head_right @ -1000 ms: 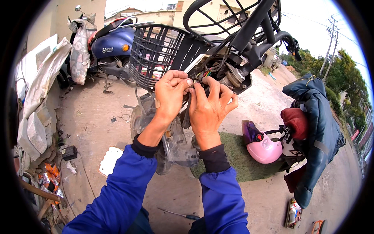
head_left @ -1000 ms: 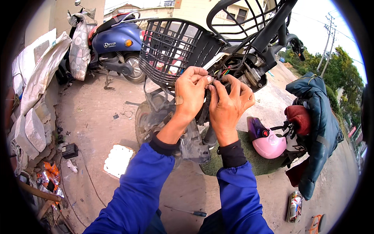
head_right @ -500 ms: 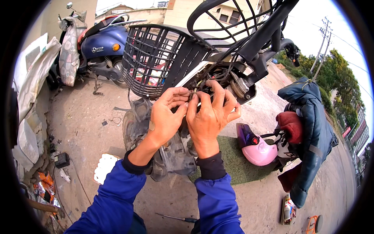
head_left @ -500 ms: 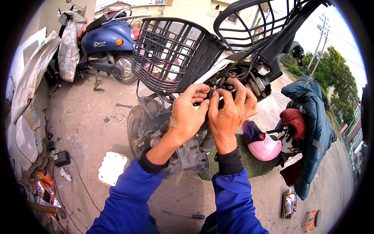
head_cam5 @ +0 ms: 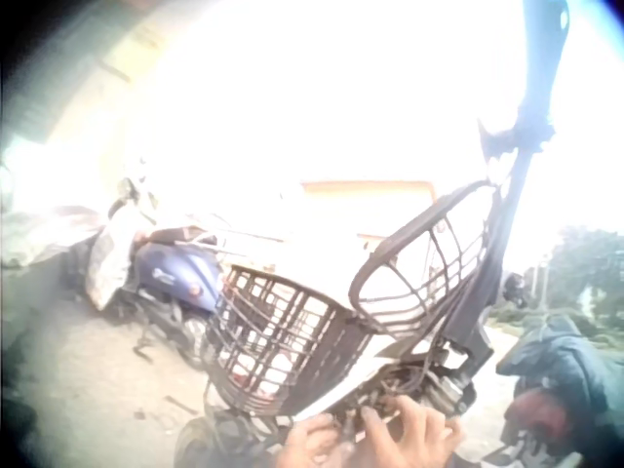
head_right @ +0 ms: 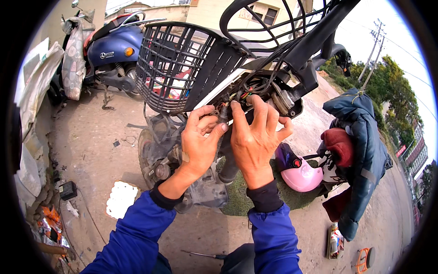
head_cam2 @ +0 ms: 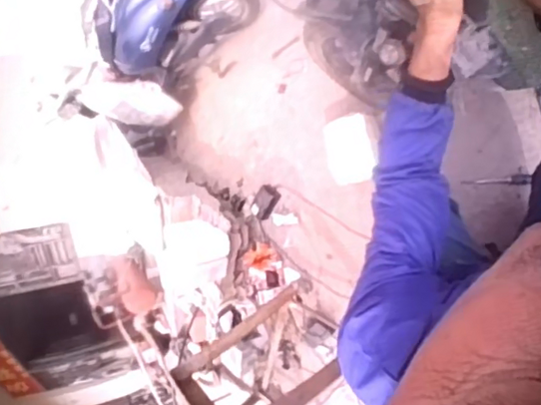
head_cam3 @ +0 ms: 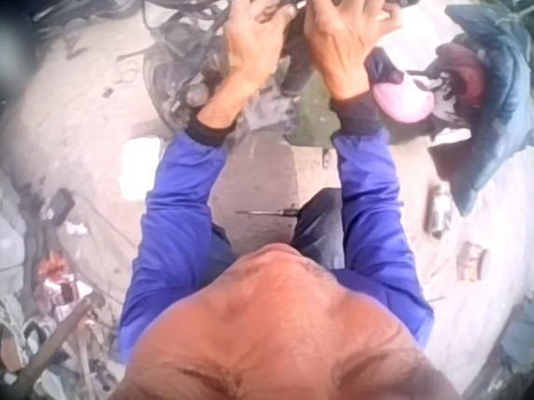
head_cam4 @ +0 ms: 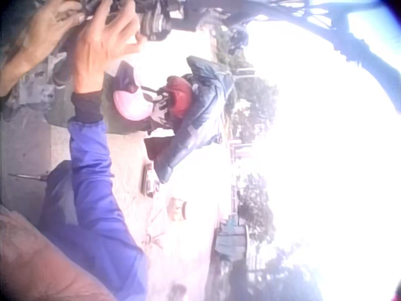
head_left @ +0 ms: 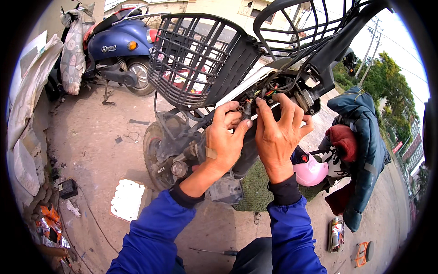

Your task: The person repairs the front handlebar assembly of a scooter. They connect electrical wires and secure them with a zip tie, then reattach the plastic handlebar cover and fasten it with screws using a screwdriver.

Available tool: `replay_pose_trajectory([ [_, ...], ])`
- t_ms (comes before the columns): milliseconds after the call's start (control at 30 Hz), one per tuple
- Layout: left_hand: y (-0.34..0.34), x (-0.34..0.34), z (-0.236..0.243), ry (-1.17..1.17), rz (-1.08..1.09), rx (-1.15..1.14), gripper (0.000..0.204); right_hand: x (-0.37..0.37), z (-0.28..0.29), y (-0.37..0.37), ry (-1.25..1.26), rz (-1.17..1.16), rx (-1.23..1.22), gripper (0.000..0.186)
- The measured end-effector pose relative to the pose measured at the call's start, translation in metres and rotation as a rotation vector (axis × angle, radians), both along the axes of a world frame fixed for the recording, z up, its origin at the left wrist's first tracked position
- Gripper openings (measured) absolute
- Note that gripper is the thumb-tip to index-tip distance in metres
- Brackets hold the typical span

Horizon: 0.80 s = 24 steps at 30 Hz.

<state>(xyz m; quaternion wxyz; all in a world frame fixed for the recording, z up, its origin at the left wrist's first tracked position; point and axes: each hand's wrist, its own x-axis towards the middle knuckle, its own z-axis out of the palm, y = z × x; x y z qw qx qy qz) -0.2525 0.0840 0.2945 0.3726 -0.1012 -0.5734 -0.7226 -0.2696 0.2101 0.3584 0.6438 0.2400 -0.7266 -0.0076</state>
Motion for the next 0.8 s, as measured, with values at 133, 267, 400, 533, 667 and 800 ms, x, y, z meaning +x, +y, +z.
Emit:
replay_pose_trajectory([
  [133, -0.002, -0.006, -0.005, 0.07, 0.074, -0.026, 0.047, -0.01, 0.0, 0.007, 0.053, 0.105, 0.035, 0.041],
  [267, 0.0, -0.008, -0.005, 0.111, 0.095, -0.024, 0.034, -0.012, 0.002, 0.009, 0.059, 0.099, 0.055, 0.043],
  [400, 0.003, -0.006, 0.004, 0.065, 0.049, 0.076, 0.041, -0.013, 0.004, 0.01, 0.046, 0.105, 0.056, 0.039],
  [533, -0.001, -0.006, 0.003, 0.061, 0.03, 0.136, 0.037, -0.014, 0.002, 0.008, 0.041, 0.147, 0.033, 0.035],
  [667, -0.005, -0.01, -0.001, 0.119, -0.019, 0.162, 0.031, -0.009, 0.004, 0.006, 0.019, 0.143, 0.021, 0.034],
  [800, -0.003, -0.007, 0.004, 0.097, 0.01, 0.164, 0.03, -0.004, 0.009, 0.003, -0.011, 0.13, 0.023, 0.029],
])
